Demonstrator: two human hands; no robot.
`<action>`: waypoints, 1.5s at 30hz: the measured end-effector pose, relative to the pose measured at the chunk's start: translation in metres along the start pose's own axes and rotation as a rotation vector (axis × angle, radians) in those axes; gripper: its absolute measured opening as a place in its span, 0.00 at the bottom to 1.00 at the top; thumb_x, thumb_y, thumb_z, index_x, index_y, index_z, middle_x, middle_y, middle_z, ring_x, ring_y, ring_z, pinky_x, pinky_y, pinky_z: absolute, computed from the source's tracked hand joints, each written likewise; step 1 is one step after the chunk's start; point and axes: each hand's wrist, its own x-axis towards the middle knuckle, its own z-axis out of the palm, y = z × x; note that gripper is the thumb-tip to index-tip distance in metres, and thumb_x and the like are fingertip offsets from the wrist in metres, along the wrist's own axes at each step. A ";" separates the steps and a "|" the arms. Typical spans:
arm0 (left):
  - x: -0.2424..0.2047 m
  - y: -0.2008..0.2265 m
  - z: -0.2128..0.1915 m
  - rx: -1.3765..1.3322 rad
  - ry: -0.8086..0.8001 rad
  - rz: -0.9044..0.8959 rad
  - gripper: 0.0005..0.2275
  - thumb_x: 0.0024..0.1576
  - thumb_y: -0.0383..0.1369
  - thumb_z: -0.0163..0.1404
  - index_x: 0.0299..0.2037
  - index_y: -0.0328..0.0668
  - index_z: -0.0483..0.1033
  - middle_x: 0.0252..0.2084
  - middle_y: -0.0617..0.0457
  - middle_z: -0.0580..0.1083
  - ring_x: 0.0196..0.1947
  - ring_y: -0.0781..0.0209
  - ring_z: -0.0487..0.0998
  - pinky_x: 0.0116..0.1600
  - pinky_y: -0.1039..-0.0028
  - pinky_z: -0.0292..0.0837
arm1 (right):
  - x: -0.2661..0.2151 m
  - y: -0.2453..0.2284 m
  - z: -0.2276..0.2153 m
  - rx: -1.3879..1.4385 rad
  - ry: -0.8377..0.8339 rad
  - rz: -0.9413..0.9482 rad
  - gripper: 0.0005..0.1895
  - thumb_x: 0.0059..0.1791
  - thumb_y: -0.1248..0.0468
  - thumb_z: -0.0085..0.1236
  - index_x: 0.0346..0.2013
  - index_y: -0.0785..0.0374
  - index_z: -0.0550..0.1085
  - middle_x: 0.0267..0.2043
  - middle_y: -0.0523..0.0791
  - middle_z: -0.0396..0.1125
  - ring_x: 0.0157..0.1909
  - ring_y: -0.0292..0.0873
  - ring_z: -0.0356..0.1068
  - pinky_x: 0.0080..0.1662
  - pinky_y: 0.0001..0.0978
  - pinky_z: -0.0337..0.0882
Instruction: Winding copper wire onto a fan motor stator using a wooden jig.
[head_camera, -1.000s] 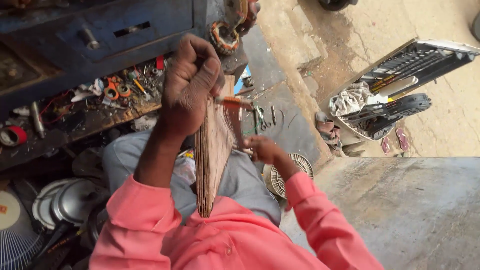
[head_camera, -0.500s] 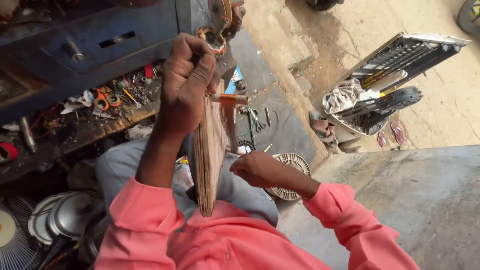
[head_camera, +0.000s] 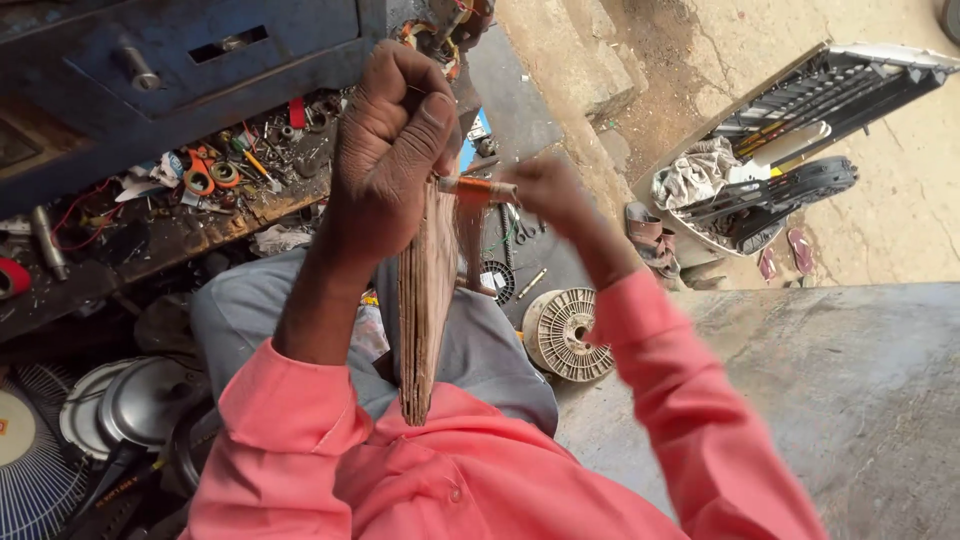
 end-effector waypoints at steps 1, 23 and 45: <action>0.001 0.000 -0.005 0.002 0.012 0.004 0.04 0.76 0.29 0.42 0.48 0.40 0.62 0.32 0.59 0.65 0.29 0.75 0.64 0.38 0.83 0.62 | -0.009 0.056 0.023 -0.007 -0.010 -0.003 0.10 0.48 0.57 0.64 0.34 0.61 0.83 0.21 0.38 0.65 0.22 0.32 0.61 0.25 0.30 0.60; 0.002 0.002 -0.007 -0.032 0.046 -0.009 0.05 0.75 0.30 0.44 0.47 0.40 0.63 0.32 0.58 0.66 0.29 0.74 0.65 0.37 0.82 0.63 | -0.001 0.039 0.015 0.195 -0.147 0.046 0.12 0.51 0.55 0.63 0.39 0.61 0.82 0.26 0.37 0.68 0.26 0.32 0.60 0.30 0.28 0.62; -0.002 0.004 0.000 -0.051 0.041 -0.031 0.05 0.75 0.29 0.44 0.47 0.40 0.63 0.33 0.58 0.65 0.30 0.74 0.64 0.38 0.82 0.62 | 0.003 0.028 -0.007 -0.314 -0.073 -0.272 0.17 0.47 0.63 0.55 0.50 0.56 0.81 0.23 0.43 0.66 0.22 0.36 0.61 0.29 0.32 0.66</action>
